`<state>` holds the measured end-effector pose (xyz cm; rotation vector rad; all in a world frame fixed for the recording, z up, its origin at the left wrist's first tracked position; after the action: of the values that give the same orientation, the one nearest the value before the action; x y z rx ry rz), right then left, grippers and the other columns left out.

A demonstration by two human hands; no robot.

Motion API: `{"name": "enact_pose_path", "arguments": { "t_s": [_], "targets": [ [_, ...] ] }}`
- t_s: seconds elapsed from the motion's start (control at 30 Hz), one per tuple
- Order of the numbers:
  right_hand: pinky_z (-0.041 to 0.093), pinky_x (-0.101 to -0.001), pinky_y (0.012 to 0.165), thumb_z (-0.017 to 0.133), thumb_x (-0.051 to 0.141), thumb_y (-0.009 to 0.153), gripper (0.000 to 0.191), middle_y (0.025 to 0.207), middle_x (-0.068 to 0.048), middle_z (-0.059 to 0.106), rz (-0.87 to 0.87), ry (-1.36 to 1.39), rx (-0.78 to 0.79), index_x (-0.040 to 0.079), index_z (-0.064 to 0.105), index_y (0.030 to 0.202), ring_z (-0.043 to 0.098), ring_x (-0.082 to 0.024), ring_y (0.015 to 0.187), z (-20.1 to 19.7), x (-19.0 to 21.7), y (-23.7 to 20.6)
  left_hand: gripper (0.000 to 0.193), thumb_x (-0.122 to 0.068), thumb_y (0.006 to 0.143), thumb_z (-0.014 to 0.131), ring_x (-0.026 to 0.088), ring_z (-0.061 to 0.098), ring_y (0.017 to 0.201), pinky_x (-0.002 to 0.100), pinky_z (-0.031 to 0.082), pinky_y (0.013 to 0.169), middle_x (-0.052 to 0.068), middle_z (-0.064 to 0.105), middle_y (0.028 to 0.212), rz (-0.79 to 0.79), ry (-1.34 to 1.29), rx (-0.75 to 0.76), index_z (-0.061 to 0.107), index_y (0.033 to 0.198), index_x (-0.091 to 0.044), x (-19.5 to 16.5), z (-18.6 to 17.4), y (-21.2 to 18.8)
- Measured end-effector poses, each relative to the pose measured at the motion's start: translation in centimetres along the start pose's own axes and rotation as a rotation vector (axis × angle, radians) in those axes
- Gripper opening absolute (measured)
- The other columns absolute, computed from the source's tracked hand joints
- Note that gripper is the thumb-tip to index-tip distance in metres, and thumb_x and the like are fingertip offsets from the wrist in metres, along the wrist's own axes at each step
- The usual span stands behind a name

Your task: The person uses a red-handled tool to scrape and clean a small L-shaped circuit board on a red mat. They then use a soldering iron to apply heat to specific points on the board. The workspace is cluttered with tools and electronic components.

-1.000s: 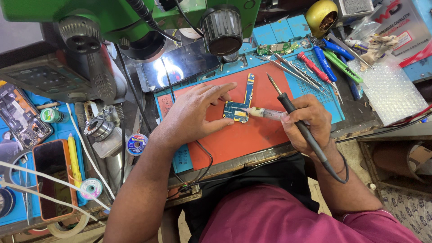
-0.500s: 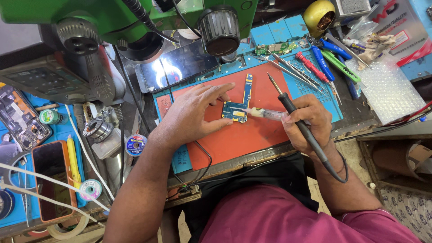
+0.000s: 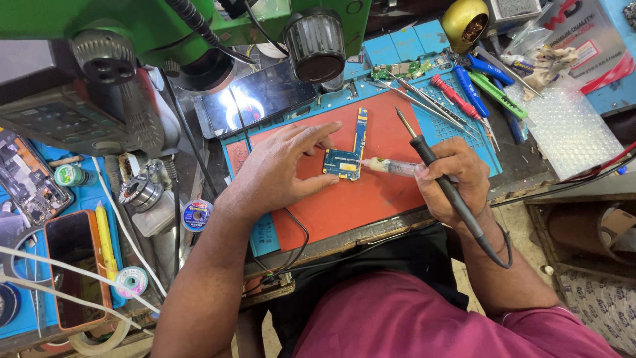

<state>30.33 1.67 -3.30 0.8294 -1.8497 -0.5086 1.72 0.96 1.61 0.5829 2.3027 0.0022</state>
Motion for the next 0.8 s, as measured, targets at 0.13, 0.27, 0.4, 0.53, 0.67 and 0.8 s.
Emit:
{"name": "enact_pose_path", "arguments": {
  "t_s": [0.13,0.27,0.4,0.53,0.67,0.8],
  "targets": [
    [0.050,-0.0270,0.062,0.071,-0.004,0.094,0.020,0.096,-0.012,0.066,-0.009,0.008,-0.004,0.009,0.057,0.100,0.064,-0.017,0.078,0.0,0.0,0.1,0.081,-0.031,0.076,0.086,0.025,0.067,0.100,0.041,0.053,0.092,0.010,0.071,0.111,0.000,-0.005,0.000,0.053,0.148,-0.013,0.0,0.0,0.0],
    [0.050,-0.0268,0.063,0.071,-0.005,0.094,0.020,0.096,-0.012,0.066,-0.004,0.011,-0.006,0.009,0.057,0.099,0.064,-0.017,0.079,-0.1,0.1,0.1,0.080,-0.030,0.076,0.085,0.025,0.068,0.100,0.040,0.053,0.092,0.010,0.071,0.112,0.000,-0.011,-0.002,0.053,0.148,-0.013,0.0,0.0,0.0],
    [0.049,-0.0269,0.062,0.071,-0.005,0.093,0.020,0.095,-0.012,0.065,0.007,0.011,-0.009,0.009,0.057,0.099,0.062,-0.016,0.077,-0.1,0.1,0.1,0.081,-0.030,0.076,0.085,0.025,0.067,0.100,0.041,0.053,0.092,0.010,0.071,0.111,-0.002,-0.004,0.002,0.053,0.148,-0.012,0.0,0.0,0.0],
    [0.048,-0.0272,0.061,0.071,-0.004,0.094,0.020,0.095,-0.011,0.065,0.002,0.001,-0.011,0.009,0.057,0.099,0.062,-0.016,0.077,-0.1,0.1,0.1,0.080,-0.030,0.077,0.085,0.025,0.067,0.100,0.041,0.053,0.092,0.011,0.070,0.111,0.007,0.000,0.007,0.053,0.148,-0.012,0.1,0.0,0.0],
    [0.046,-0.0263,0.059,0.072,-0.004,0.092,0.020,0.094,-0.011,0.066,0.011,-0.008,-0.023,0.009,0.058,0.097,0.060,-0.015,0.073,-0.2,0.0,-0.1,0.080,-0.030,0.077,0.085,0.025,0.067,0.099,0.041,0.053,0.092,0.010,0.071,0.112,0.000,0.007,0.009,0.053,0.148,-0.012,0.1,0.0,0.0],
    [0.050,-0.0285,0.065,0.071,0.002,0.094,0.017,0.096,-0.009,0.066,-0.048,-0.004,-0.057,0.011,0.057,0.099,0.063,-0.017,0.077,-1.1,-0.4,-0.8,0.080,-0.029,0.077,0.085,0.025,0.067,0.099,0.041,0.053,0.092,0.010,0.071,0.119,0.014,-0.002,0.009,0.052,0.148,-0.013,0.0,-0.1,0.0]
  ]
}}
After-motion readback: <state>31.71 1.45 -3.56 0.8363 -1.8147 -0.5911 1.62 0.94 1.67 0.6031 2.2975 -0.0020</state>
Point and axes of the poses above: each hand's wrist, its own y-axis towards the middle knuckle, its own z-axis out of the palm, x = y × z, the point moved 3 cm from there along y, towards the middle knuckle
